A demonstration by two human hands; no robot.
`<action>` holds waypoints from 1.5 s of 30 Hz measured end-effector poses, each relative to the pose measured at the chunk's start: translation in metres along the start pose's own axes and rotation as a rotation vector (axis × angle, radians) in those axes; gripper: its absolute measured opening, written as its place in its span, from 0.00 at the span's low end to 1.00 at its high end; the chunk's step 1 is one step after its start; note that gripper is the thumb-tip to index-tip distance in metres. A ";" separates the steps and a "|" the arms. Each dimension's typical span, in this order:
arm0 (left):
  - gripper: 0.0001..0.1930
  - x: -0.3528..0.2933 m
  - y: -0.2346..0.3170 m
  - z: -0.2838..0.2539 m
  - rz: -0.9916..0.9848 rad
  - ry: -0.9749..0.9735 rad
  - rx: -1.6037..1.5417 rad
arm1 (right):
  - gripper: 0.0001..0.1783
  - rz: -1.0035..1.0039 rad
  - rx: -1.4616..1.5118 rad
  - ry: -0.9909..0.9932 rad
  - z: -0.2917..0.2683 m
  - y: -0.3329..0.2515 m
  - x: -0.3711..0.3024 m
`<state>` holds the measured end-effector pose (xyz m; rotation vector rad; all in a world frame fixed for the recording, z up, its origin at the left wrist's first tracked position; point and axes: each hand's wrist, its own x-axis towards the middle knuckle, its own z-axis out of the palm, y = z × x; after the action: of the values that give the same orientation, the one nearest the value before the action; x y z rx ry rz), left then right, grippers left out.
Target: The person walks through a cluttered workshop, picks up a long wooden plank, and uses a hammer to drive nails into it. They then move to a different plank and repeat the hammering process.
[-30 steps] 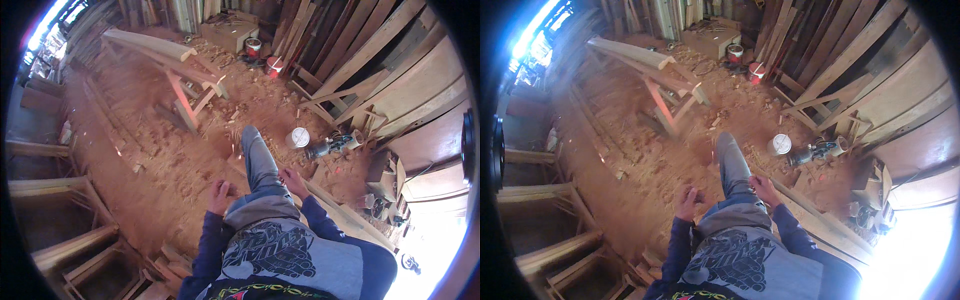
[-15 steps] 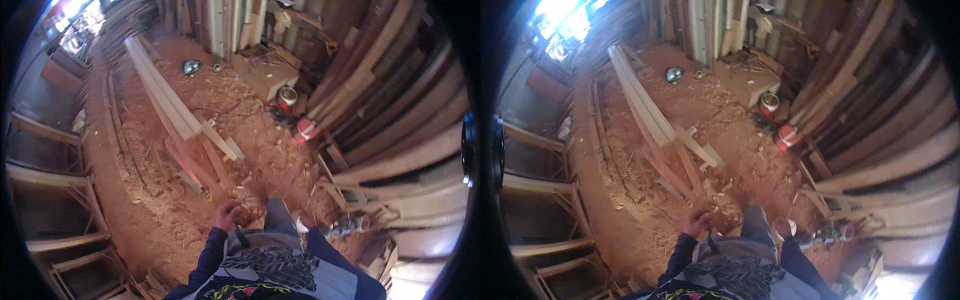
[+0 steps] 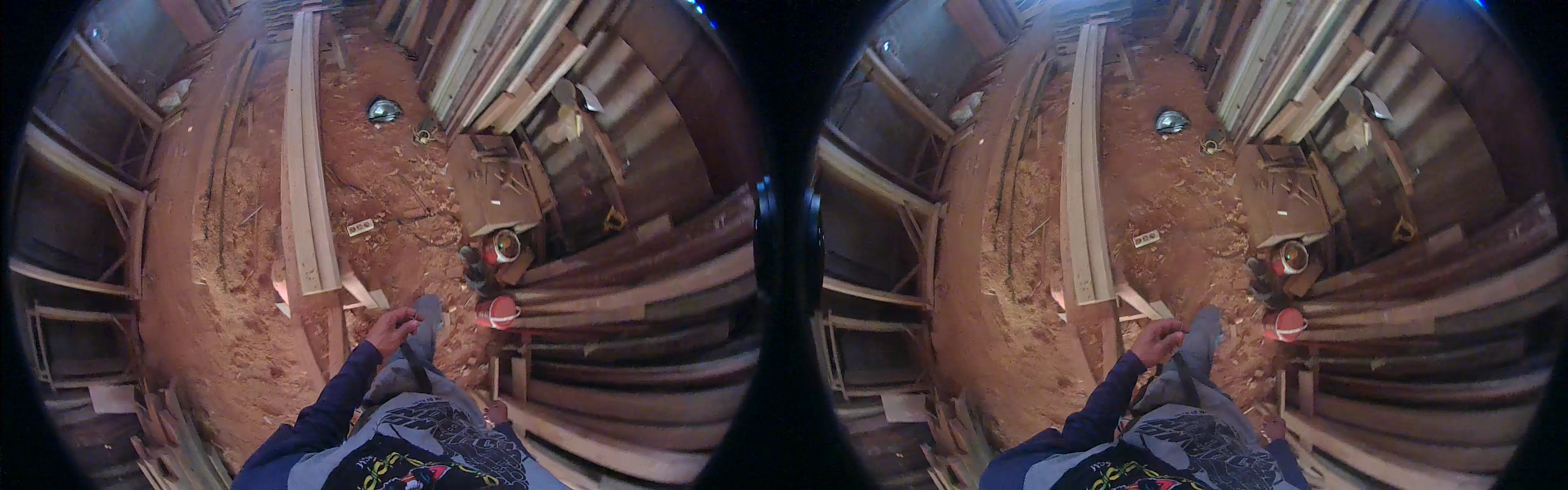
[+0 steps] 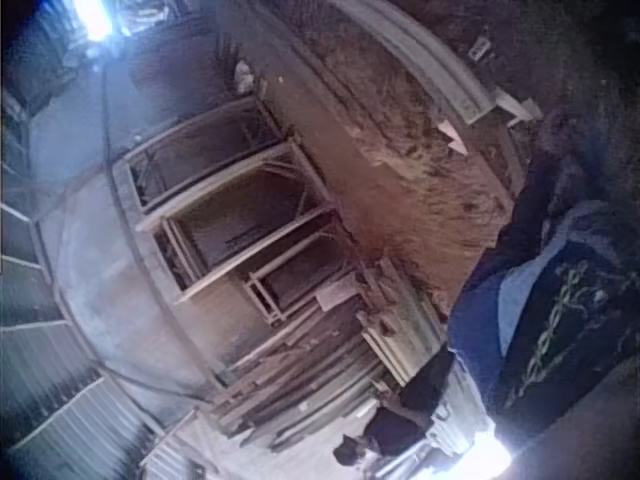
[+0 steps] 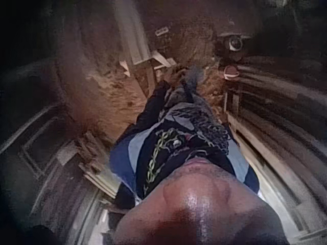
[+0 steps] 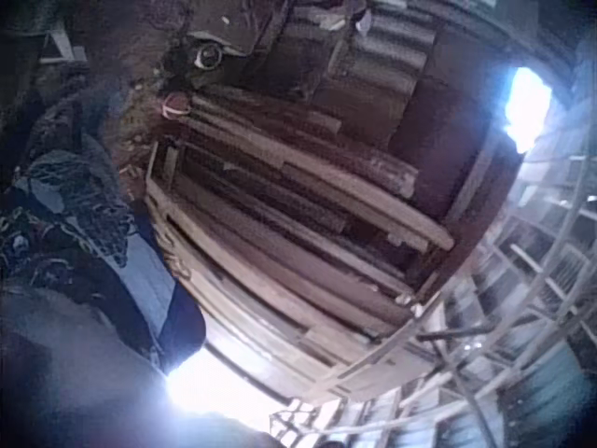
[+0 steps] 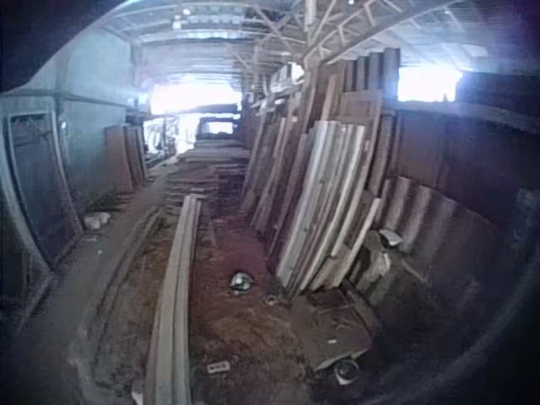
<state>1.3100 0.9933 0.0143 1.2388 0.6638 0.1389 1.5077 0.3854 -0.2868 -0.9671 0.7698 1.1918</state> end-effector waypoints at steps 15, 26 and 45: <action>0.10 0.354 0.221 -0.130 0.197 0.318 0.042 | 0.08 -0.543 -0.714 -0.048 0.576 -0.417 0.300; 0.09 0.521 0.255 -0.284 -0.033 0.763 -0.236 | 0.14 -0.184 -1.291 -0.102 0.824 -0.481 0.542; 0.12 0.832 0.590 -0.556 0.690 0.917 -1.174 | 0.13 -0.513 -1.208 -0.470 1.619 -0.618 0.697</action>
<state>1.8290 2.0257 0.1303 0.1297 0.6988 1.5082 2.2557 2.0890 -0.1262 -1.6160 -0.6740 1.3027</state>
